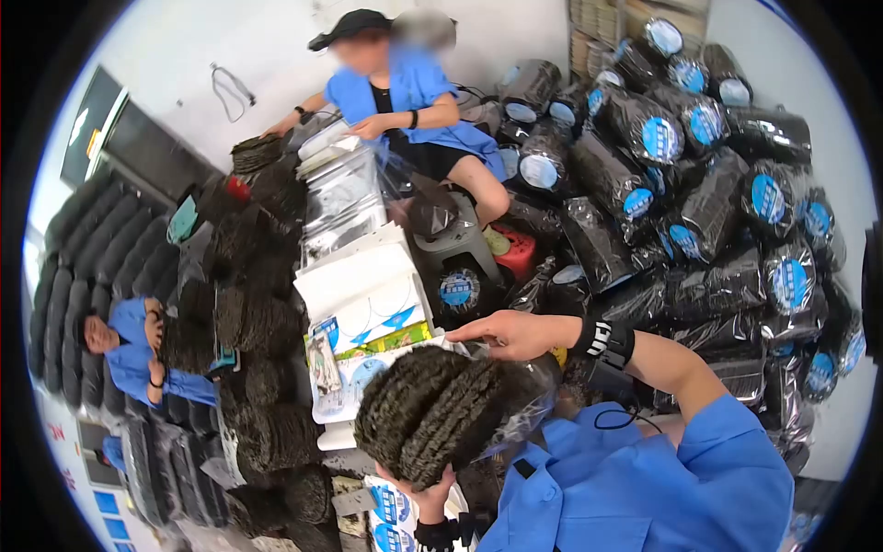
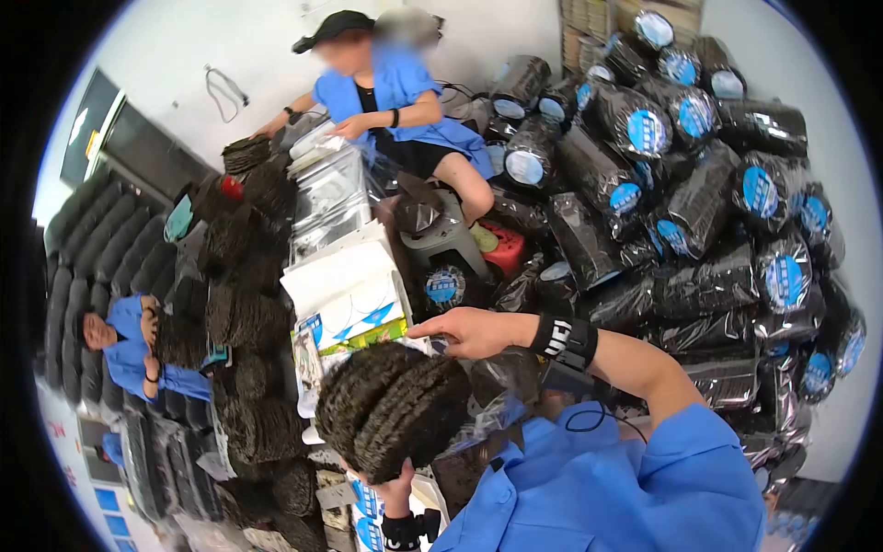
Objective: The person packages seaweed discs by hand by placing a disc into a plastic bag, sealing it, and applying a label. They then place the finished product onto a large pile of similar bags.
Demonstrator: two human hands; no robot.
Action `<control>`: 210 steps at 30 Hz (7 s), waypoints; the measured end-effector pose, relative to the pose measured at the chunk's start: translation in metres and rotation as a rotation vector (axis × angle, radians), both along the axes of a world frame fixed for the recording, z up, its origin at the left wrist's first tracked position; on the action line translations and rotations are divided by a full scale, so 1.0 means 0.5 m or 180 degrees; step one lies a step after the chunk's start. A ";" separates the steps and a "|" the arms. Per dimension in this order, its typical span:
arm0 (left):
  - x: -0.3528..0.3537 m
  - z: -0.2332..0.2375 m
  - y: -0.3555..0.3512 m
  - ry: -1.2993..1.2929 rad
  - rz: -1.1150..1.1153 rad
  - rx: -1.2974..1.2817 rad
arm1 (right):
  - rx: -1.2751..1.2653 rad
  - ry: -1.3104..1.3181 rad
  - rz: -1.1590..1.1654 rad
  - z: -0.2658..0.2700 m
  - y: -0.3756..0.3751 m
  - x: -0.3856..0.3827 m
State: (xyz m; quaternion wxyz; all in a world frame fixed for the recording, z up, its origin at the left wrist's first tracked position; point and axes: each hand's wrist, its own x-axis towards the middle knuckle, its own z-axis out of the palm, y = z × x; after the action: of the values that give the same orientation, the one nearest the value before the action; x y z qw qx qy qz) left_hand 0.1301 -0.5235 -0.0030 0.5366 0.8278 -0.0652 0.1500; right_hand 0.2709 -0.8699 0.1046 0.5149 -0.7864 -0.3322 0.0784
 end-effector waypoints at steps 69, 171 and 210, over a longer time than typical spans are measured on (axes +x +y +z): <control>0.169 0.050 -0.404 0.1489 -0.2232 0.4478 | -0.0926 -0.1593 -0.0883 0.006 -0.098 -0.062; 0.043 0.318 -0.101 0.0186 -0.0502 0.0935 | -0.0285 -0.0004 -0.0779 0.043 -0.027 -0.056; 0.077 0.337 -0.073 0.1577 -0.3185 0.2432 | -0.0479 0.0307 -0.0969 0.058 -0.005 -0.071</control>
State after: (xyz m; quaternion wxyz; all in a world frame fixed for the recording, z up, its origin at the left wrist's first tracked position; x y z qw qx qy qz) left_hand 0.1687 -0.5599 0.1654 0.2101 0.8395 -0.3641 -0.3444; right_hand 0.2355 -0.8723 0.1334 0.4758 -0.8593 -0.1774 0.0618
